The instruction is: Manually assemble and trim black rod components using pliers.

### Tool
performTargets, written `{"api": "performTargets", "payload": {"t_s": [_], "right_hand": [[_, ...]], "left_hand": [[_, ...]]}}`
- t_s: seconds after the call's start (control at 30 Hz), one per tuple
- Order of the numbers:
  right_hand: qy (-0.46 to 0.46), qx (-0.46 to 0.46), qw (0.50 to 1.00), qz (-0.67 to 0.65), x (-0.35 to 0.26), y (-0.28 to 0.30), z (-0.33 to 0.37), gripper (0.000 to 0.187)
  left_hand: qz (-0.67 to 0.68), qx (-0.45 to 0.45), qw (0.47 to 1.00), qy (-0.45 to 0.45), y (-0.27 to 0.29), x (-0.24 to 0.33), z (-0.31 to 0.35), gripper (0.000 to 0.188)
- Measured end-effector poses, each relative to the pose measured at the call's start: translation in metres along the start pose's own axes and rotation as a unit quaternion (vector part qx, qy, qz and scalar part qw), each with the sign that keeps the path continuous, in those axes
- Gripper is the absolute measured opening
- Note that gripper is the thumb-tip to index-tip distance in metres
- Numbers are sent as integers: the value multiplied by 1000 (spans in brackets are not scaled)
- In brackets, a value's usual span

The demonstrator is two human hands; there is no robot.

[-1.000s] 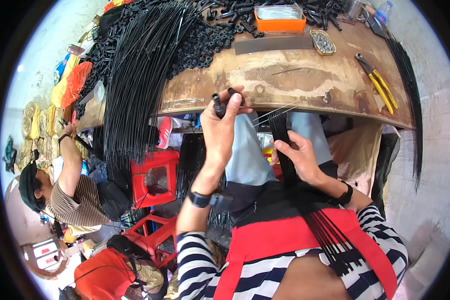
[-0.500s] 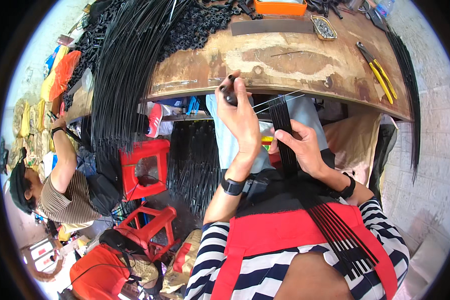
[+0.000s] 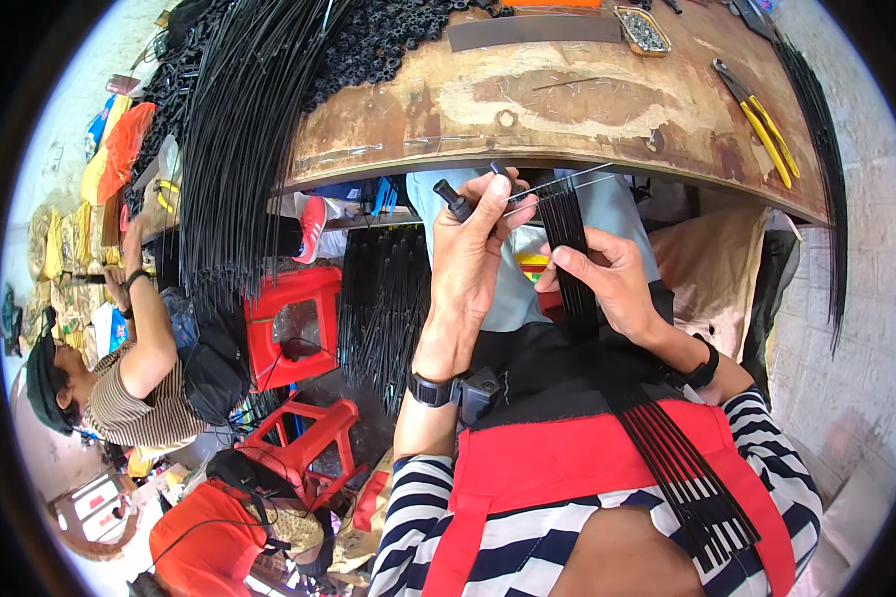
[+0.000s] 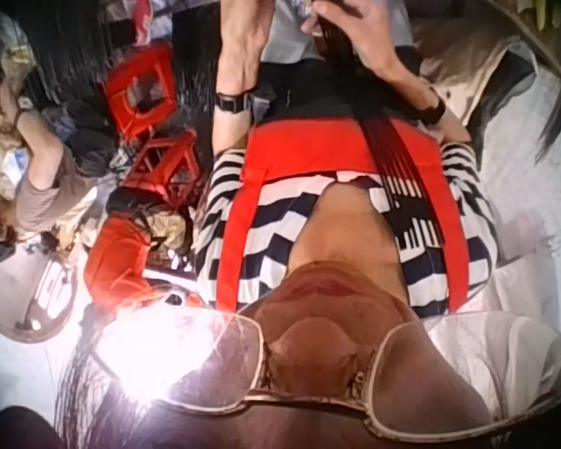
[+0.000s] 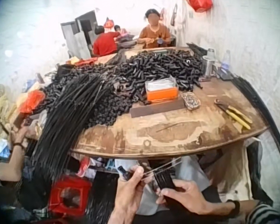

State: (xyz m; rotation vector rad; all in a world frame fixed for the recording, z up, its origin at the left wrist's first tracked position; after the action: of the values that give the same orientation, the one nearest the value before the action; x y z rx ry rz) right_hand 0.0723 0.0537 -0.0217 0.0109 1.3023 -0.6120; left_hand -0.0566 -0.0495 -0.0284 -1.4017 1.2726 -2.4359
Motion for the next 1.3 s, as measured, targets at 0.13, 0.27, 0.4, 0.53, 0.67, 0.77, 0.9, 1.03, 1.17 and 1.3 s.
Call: {"api": "performTargets", "payload": {"t_s": [0.13,0.27,0.4,0.53,0.67,0.77,0.9,1.03,1.17,1.3], "right_hand": [[5,-5,1000,-4,-1,0,-1,28],[-5,-3,1000,2,-1,1,-1,28],[-5,1,1000,10,-1,1,-1,28],[-2,-3,1000,7,-1,0,0,28],[-1,-2,1000,0,-1,-1,-1,26],[1,-3,1000,-5,-1,-1,-1,26],[16,7,1000,-13,0,-2,0,25],[4,12,1000,6,2,-1,-1,24],[25,0,1000,12,3,0,-1,22],[7,20,1000,19,2,-1,-1,21]], "left_hand": [[-4,-2,1000,4,-5,3,-1,15],[-15,-1,1000,2,-7,2,0,15],[-12,-5,1000,1,-7,0,1,17],[-15,-7,1000,2,-8,0,2,18],[-20,-6,1000,-4,-9,1,2,20],[-25,-7,1000,-6,-9,2,2,20],[-41,-17,999,-25,-10,2,2,23],[-113,-11,993,-25,-10,2,0,26],[-79,-30,996,-2,-11,6,4,27],[-66,-40,997,9,-13,10,16,30]]}}
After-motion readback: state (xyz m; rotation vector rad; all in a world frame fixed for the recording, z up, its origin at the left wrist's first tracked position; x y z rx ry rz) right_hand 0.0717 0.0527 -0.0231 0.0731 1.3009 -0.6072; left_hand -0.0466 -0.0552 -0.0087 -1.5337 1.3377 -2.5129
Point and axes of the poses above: each hand's wrist, its own z-axis away from the middle knuckle, its own y-axis out of the back of the hand, x = y × z, the point moved 2 cm from there along -z, towards the middle knuckle, and after that the axes turned 1 degree about -y, right-handed, at the moved point
